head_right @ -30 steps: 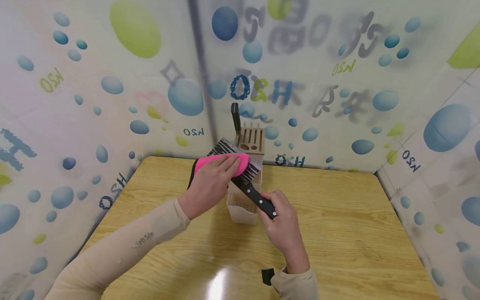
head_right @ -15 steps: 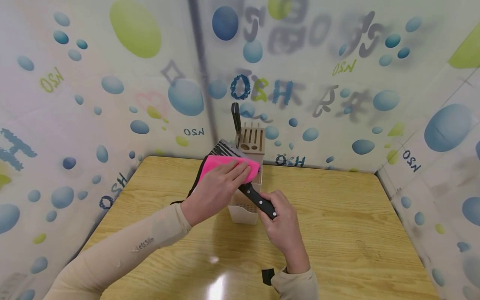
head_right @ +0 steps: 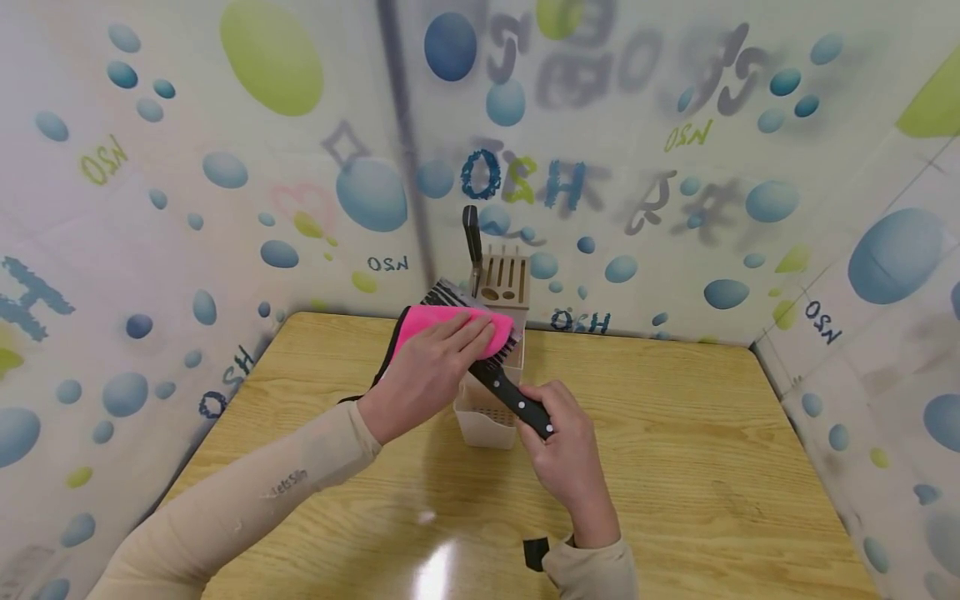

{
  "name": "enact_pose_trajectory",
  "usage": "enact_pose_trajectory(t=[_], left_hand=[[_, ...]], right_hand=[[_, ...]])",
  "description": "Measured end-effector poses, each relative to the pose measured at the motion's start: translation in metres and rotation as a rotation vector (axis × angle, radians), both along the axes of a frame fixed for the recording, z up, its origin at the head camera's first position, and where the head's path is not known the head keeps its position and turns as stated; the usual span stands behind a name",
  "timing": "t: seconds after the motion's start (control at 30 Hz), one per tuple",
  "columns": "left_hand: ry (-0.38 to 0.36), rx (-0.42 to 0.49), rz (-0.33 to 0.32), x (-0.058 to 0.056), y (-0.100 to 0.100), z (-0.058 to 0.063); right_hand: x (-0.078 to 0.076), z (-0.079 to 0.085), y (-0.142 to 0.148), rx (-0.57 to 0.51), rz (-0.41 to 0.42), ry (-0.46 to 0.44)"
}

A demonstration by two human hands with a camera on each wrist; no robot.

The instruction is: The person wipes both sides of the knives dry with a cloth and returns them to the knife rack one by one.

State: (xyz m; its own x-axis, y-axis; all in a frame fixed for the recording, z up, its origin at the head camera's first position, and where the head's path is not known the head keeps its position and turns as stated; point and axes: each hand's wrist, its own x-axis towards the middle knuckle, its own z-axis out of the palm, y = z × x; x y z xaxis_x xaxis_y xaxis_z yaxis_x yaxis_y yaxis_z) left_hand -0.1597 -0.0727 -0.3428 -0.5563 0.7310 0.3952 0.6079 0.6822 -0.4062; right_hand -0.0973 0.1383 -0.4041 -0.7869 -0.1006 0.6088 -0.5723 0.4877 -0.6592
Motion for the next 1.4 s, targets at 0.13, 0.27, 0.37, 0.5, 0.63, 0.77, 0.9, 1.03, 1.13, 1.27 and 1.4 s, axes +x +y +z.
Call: enact_pose_trajectory(t=[0.13, 0.27, 0.37, 0.5, 0.63, 0.77, 0.9, 1.03, 1.13, 1.27, 1.4], left_hand=[[-0.016, 0.023, 0.020, -0.005, -0.004, 0.001], [-0.036, 0.063, 0.045, -0.011, -0.008, 0.002], [-0.048, 0.089, 0.071, -0.015, -0.010, 0.002], [-0.078, 0.104, 0.096, -0.020, -0.014, 0.003], [-0.108, 0.124, 0.121, -0.025, -0.019, 0.004], [-0.124, 0.150, 0.147, -0.031, -0.024, 0.005], [-0.114, 0.172, 0.167, -0.036, -0.029, 0.004], [-0.091, 0.193, 0.184, -0.043, -0.036, 0.003], [-0.091, 0.204, 0.199, -0.046, -0.042, 0.002], [-0.100, 0.231, 0.217, -0.049, -0.048, 0.001], [-0.112, 0.275, 0.240, -0.050, -0.053, 0.001]], right_hand=[[0.001, 0.001, 0.001, -0.001, -0.001, 0.003], [0.001, 0.001, 0.002, 0.001, -0.003, 0.006], [0.001, 0.001, 0.003, -0.003, -0.001, 0.008], [0.002, 0.002, 0.004, -0.008, 0.008, 0.012], [0.002, 0.002, 0.005, -0.008, 0.012, 0.016], [0.002, 0.001, 0.007, -0.002, 0.014, 0.005], [0.002, 0.000, 0.009, 0.005, 0.018, -0.009], [0.002, 0.000, 0.009, -0.007, 0.032, -0.011], [0.002, 0.000, 0.010, -0.023, 0.042, -0.015], [0.002, -0.001, 0.011, -0.046, 0.052, -0.023], [0.003, -0.001, 0.013, -0.086, 0.056, -0.046]])
